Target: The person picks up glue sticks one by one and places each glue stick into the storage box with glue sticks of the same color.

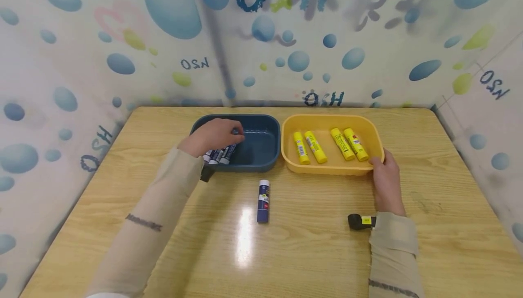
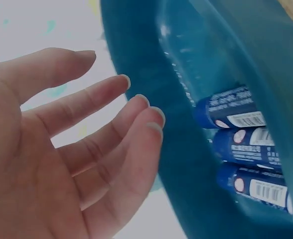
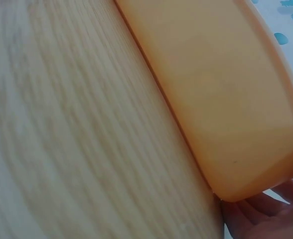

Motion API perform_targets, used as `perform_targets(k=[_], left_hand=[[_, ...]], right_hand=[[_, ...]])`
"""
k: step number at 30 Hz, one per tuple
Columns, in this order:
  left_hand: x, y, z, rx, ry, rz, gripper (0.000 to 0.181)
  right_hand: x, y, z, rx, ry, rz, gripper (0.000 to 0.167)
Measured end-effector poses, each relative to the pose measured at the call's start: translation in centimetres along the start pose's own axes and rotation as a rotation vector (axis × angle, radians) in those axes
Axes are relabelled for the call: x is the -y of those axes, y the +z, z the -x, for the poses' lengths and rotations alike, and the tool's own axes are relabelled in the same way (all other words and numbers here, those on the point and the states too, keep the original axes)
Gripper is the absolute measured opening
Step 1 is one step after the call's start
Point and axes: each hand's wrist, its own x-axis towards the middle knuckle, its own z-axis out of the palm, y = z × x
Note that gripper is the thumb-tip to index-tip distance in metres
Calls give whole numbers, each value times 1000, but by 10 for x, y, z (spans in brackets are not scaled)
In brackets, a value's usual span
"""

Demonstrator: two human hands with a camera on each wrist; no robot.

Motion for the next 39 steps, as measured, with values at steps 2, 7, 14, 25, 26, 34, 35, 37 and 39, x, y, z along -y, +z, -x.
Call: perform_targets(k=[2,7,14,25,26,34,35,37,39], left_hand=[[-3,0,8,-20,1,4,26],[-10,3,25,-53,12,31,24],[-18,17,42,-109,28,85,29],[-23,35,60,-217,70,186,27],[-24,36,61,-220,72,194,27],[-27,46,66,-231,134,255,26],[-27,46,67,-232,136,258,26],[-28,48,68,-241,135,260,26],[-29,48,70,-251,131,264,25]], right_hand=[[4,2,2,10,5,-8,53],[9,4,5,18,23,-25,53],[9,6,6,13,28,5,53],[-3,0,-5,17,14,-57,53],[-6,-2,-7,18,12,-57,52],[-14,-6,-13,14,2,-57,52],[-11,-4,-11,13,7,-56,52],[-5,-1,-5,9,24,-58,52],[-5,-1,-4,9,21,-61,52]])
